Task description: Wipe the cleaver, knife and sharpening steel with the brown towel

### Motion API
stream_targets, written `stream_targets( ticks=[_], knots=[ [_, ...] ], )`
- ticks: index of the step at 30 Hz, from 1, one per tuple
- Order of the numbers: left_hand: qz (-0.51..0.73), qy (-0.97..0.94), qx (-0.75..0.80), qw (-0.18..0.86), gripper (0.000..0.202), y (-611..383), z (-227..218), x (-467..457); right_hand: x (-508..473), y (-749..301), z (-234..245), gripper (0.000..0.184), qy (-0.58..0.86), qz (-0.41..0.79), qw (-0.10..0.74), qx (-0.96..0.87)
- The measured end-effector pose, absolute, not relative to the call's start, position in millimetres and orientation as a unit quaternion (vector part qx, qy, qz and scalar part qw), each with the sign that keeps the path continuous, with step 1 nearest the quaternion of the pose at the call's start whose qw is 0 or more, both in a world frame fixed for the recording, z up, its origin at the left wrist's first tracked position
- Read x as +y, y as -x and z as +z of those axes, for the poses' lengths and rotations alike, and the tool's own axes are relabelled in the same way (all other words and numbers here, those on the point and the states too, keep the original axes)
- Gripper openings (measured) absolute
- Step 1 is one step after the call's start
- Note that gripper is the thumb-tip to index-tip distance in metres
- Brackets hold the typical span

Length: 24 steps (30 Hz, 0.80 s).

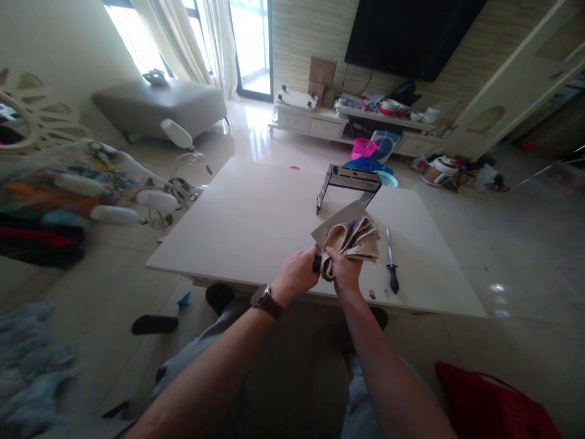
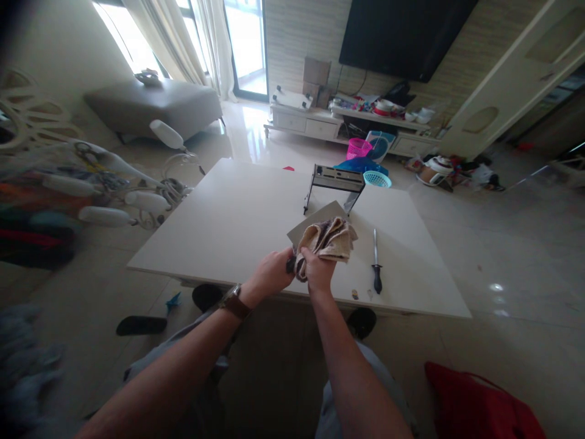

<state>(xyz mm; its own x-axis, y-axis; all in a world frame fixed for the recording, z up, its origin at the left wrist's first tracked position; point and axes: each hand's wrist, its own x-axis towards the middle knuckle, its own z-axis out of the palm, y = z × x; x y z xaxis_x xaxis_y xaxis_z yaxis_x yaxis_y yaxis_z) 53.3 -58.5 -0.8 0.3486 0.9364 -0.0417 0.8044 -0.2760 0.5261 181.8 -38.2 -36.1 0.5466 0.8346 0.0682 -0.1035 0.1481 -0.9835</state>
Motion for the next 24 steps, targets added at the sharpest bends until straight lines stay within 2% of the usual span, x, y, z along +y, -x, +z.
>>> stream_targets(
  ticks=[13, 24],
  knots=[
    [0.195, -0.78, 0.532, 0.265, 0.028, -47.7, -7.2, -64.4, -46.3, -182.1, -31.0, 0.055, 0.548, 0.381, 0.668, -0.328],
    [0.202, -0.78, 0.52, 0.284, 0.023, -45.8, -10.2, -65.7, -42.8, -185.0, -38.1, 0.063, 0.57, 0.351, 0.667, -0.326]
  ],
)
